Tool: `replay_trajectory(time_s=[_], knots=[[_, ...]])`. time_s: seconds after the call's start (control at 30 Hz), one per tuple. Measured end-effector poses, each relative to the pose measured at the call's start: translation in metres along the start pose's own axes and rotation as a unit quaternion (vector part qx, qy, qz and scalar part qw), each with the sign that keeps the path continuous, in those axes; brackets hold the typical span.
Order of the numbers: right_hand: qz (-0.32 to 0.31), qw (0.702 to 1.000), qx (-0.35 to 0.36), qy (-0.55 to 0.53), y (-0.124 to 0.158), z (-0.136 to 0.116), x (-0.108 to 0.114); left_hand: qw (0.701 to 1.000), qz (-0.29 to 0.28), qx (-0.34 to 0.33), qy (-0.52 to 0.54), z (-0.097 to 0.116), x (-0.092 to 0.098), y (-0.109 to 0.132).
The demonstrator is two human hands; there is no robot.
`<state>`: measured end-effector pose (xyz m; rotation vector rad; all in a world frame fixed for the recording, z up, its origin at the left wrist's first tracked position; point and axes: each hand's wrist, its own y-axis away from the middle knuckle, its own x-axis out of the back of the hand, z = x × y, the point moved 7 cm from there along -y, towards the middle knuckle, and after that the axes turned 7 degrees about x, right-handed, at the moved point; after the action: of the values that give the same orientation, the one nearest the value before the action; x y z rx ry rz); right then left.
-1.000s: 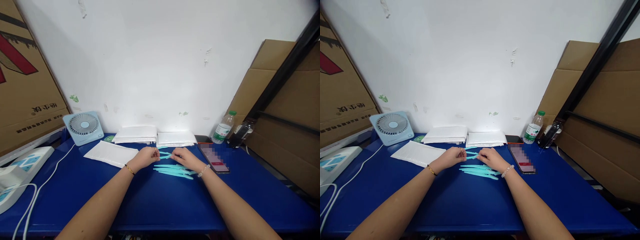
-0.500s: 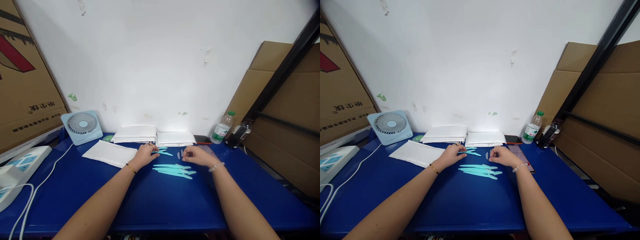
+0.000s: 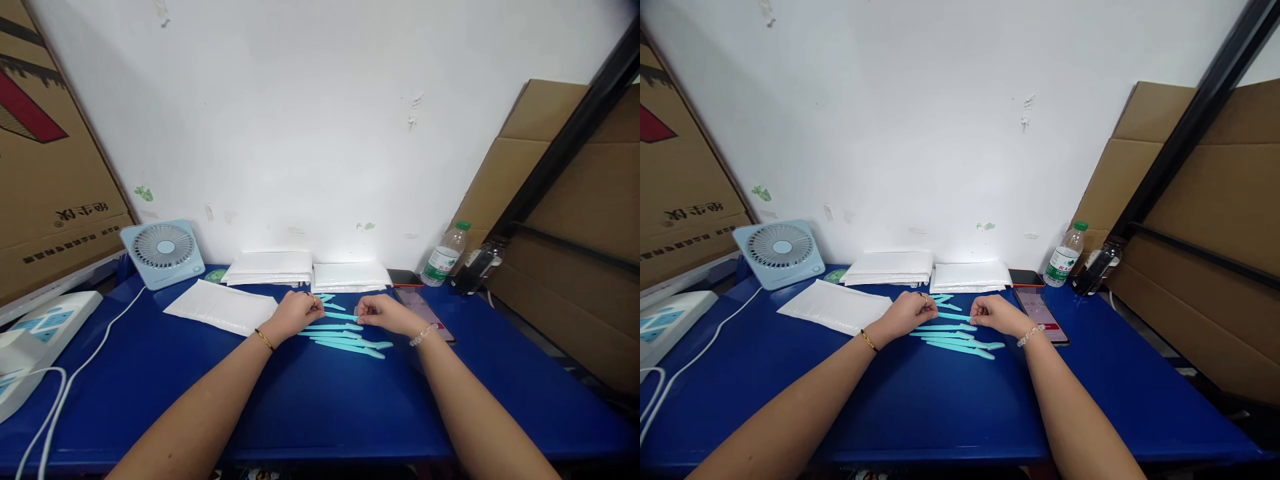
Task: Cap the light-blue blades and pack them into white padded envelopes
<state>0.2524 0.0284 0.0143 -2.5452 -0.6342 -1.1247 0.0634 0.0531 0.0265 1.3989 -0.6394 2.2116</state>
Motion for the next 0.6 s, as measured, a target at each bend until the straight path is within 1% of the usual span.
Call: replay_trajectory(time_s=[0.17,0.23,0.3,0.37,0.43,0.47,0.53,0.6], knots=[[0.084,0.995,-0.032,0.032,0.005,0.019,0.022,0.994,0.076,0.071,-0.037,-0.033,0.016,-0.003],[0.115,0.991,-0.021,0.063,0.006,0.017,0.028,0.99,0.105,0.092,-0.036,-0.04,0.021,-0.002],[0.105,0.991,0.007,0.081,0.005,0.008,0.026,0.989,0.115,0.091,-0.022,-0.039,0.023,0.0],[0.054,0.995,0.034,0.08,0.002,-0.002,0.013,0.994,0.087,0.063,-0.002,-0.028,0.018,0.002],[0.003,0.995,0.051,0.084,-0.001,-0.009,-0.002,0.999,0.04,0.021,0.012,-0.014,0.01,0.004],[-0.012,0.994,0.056,0.091,-0.003,-0.012,-0.008,1.0,0.016,0.002,0.015,-0.008,0.006,0.005],[-0.025,0.992,0.056,0.106,-0.005,-0.015,-0.015,0.999,-0.025,-0.018,0.016,0.001,-0.003,0.007],[-0.027,0.992,0.053,0.112,-0.007,-0.017,-0.018,0.998,-0.05,-0.021,0.012,0.005,-0.009,0.007]])
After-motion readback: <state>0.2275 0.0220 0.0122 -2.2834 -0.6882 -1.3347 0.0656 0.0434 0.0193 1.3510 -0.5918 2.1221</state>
